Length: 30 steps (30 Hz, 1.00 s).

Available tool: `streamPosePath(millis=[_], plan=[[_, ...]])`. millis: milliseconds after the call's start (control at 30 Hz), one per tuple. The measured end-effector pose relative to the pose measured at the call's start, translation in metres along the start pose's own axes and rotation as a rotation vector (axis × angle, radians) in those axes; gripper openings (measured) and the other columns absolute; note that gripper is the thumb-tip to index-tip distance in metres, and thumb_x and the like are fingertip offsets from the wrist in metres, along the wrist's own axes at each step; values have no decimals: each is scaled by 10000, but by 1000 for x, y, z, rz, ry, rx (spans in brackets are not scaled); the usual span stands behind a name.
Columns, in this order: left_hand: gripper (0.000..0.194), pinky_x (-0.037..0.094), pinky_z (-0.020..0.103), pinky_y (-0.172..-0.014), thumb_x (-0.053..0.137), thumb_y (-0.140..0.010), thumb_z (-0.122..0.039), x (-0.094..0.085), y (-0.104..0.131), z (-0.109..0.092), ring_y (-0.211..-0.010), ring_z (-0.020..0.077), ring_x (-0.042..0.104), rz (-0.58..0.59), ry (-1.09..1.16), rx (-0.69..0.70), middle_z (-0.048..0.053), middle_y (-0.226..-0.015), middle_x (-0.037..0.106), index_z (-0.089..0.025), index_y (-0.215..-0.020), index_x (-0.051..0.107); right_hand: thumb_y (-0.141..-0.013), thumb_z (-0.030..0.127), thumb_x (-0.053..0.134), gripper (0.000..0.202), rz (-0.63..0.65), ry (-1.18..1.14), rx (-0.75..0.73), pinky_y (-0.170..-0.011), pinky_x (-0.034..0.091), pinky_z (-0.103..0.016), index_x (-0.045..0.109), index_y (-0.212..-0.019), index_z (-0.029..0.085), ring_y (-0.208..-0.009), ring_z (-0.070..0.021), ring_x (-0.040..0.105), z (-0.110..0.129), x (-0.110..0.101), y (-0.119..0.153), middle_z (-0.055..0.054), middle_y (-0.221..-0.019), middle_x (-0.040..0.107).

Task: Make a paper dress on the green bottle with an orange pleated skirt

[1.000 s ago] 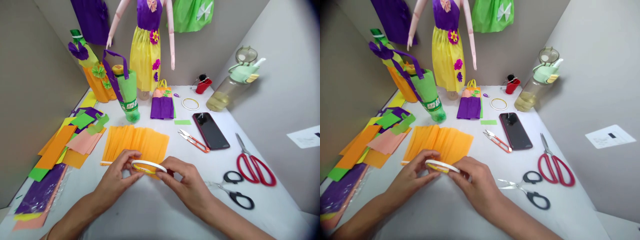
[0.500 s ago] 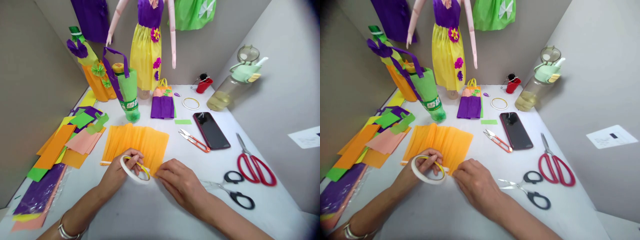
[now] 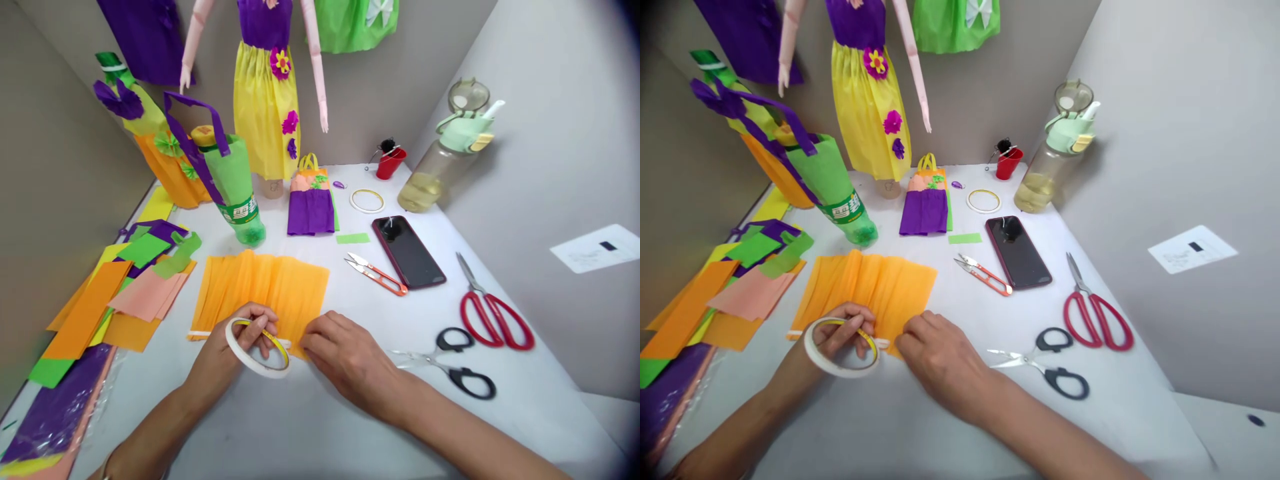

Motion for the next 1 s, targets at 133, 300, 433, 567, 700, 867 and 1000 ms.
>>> streamPosePath(millis=[133,300,433,567,700,867,1000], plan=[[247,524,238,-621,563,-912,-456,0,-3,10,-598,121,620,3,32,-14,-2,-820,636,-216,-937,618,-954,103,481,206,-8,13,25,-691,431,-286,670,-890,155,-782,-172,495,-3,-4,5,-66,-871,619],[235,526,252,-628,566,-907,-441,-2,-4,14,-586,130,618,-10,15,-5,7,-820,658,-215,-929,628,-949,119,510,170,59,53,12,-696,411,-294,661,-901,180,-777,-173,478,-2,7,7,-44,-851,598],[254,530,256,-635,552,-911,-458,0,-2,10,-586,131,616,-3,-34,-4,6,-809,655,-215,-929,623,-961,146,501,165,81,59,22,-687,394,-296,653,-910,188,-779,-173,467,-3,10,7,-36,-849,583],[257,528,244,-681,526,-930,-468,8,0,8,-645,123,619,34,-56,-10,-7,-832,640,-226,-967,606,-988,169,459,199,112,27,32,-694,388,-296,651,-947,196,-784,-175,462,-5,12,7,-35,-849,576],[266,525,239,-694,519,-934,-479,16,2,9,-665,120,620,77,-80,-27,-9,-858,635,-229,-974,602,-981,144,468,193,136,-11,49,-713,396,-287,652,-984,201,-813,-174,475,-9,14,7,-40,-886,590],[249,524,233,-710,509,-942,-467,18,5,8,-701,124,632,99,-134,-24,-14,-870,639,-242,-999,597,-977,137,459,213,100,-49,69,-701,408,-294,666,-969,186,-801,-178,495,-11,10,8,-50,-871,615],[219,524,229,-719,494,-955,-429,20,5,7,-723,123,643,114,-163,7,-15,-881,644,-246,-1034,584,-984,224,487,191,17,-267,129,-743,438,-283,658,-931,158,-842,-169,538,-12,-12,6,-64,-899,644]])
Point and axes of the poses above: each hand's wrist, its own y-axis away from the middle knuckle, its own x-axis out of the palm, z = x × y, the point moved 10 cm from there along -y, towards the middle knuckle
